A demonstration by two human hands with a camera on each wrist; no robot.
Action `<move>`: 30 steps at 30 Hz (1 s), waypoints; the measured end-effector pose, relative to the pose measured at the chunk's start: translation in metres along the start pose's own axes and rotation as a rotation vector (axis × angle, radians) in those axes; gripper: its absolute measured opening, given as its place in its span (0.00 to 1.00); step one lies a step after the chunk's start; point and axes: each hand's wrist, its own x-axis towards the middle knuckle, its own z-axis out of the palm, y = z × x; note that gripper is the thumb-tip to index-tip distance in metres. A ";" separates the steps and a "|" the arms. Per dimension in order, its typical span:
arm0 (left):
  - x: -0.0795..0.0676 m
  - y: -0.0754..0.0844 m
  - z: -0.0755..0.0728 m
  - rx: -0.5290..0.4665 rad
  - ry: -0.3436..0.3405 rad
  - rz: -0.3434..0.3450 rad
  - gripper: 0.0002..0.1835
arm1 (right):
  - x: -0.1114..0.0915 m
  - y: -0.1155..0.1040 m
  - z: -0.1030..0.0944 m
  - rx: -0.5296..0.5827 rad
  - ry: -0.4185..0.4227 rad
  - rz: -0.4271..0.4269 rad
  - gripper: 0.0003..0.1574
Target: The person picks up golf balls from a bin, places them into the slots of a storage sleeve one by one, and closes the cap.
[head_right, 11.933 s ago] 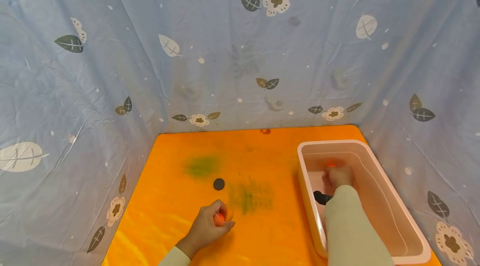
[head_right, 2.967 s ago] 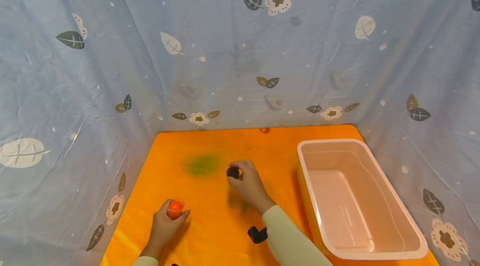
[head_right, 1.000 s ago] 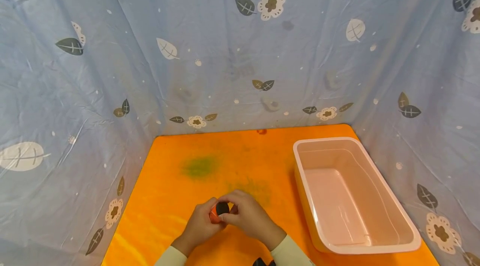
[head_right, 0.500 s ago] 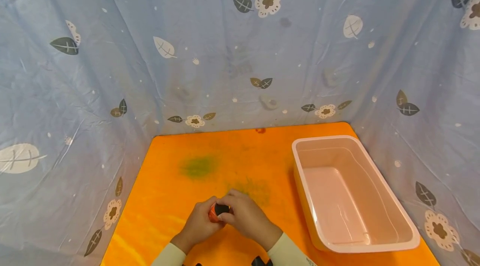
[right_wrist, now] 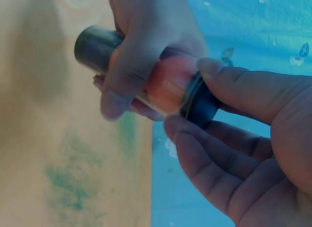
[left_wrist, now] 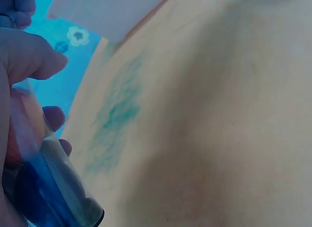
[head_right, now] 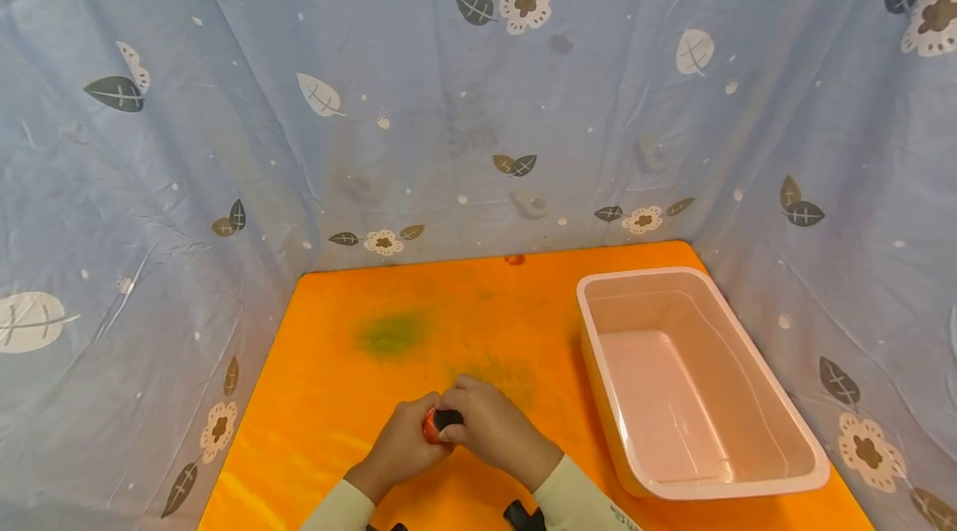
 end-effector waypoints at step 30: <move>0.042 -0.018 0.040 -0.113 0.119 -0.102 0.24 | -0.058 0.062 0.001 0.145 0.403 0.313 0.15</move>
